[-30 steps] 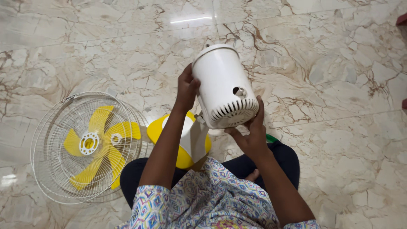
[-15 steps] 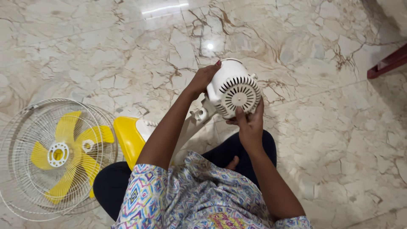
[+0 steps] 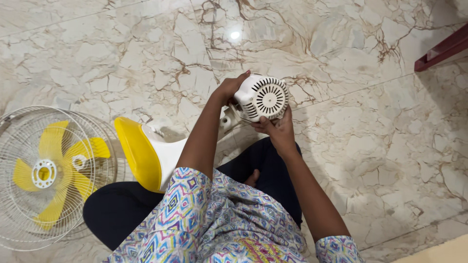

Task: The person sits on the floor and assembles a yellow and white pedestal fan. They attach the motor housing to the fan stand, then connect the fan blade and cage assembly to the motor shaft.

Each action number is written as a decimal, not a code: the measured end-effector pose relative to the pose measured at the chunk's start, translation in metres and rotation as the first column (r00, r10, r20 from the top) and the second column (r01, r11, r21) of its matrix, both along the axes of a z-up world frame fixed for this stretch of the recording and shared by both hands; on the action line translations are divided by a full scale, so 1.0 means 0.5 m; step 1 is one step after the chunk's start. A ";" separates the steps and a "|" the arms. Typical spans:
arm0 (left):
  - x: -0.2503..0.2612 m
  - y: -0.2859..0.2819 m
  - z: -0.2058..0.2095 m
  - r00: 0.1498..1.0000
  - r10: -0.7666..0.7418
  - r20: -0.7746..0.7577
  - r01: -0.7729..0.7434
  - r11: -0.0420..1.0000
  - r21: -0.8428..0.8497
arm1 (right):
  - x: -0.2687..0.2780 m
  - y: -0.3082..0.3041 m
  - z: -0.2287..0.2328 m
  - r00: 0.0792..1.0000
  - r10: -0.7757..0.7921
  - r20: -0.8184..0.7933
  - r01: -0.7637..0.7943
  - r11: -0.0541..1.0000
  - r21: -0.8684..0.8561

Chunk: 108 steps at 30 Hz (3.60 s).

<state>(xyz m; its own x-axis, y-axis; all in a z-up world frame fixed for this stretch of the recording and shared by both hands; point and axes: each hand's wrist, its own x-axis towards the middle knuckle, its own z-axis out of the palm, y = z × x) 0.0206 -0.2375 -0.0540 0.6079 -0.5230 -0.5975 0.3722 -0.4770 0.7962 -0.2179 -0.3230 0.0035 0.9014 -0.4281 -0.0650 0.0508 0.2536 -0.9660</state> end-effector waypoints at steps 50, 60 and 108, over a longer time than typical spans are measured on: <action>-0.057 0.098 -0.075 0.988 -0.042 0.151 0.101 0.908 -0.406 | 0.019 -0.065 -0.212 0.921 -0.131 0.367 -0.031 0.914 0.404; -0.088 0.169 0.153 0.958 0.138 0.250 0.081 0.708 -0.701 | 0.049 0.019 -0.097 0.791 -0.374 0.484 0.027 0.812 0.584; -0.271 0.519 0.245 0.383 0.449 0.807 0.159 0.829 -0.537 | -0.094 0.108 -0.023 0.926 -0.057 0.372 0.028 0.996 0.082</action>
<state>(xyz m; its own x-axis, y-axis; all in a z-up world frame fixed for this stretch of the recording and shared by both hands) -0.1151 0.0222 0.0685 0.6935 -0.3598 0.6242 -0.6577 0.0377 0.7524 -0.2649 -0.2689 -0.0078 0.8475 -0.4733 0.2401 0.4167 0.3134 -0.8533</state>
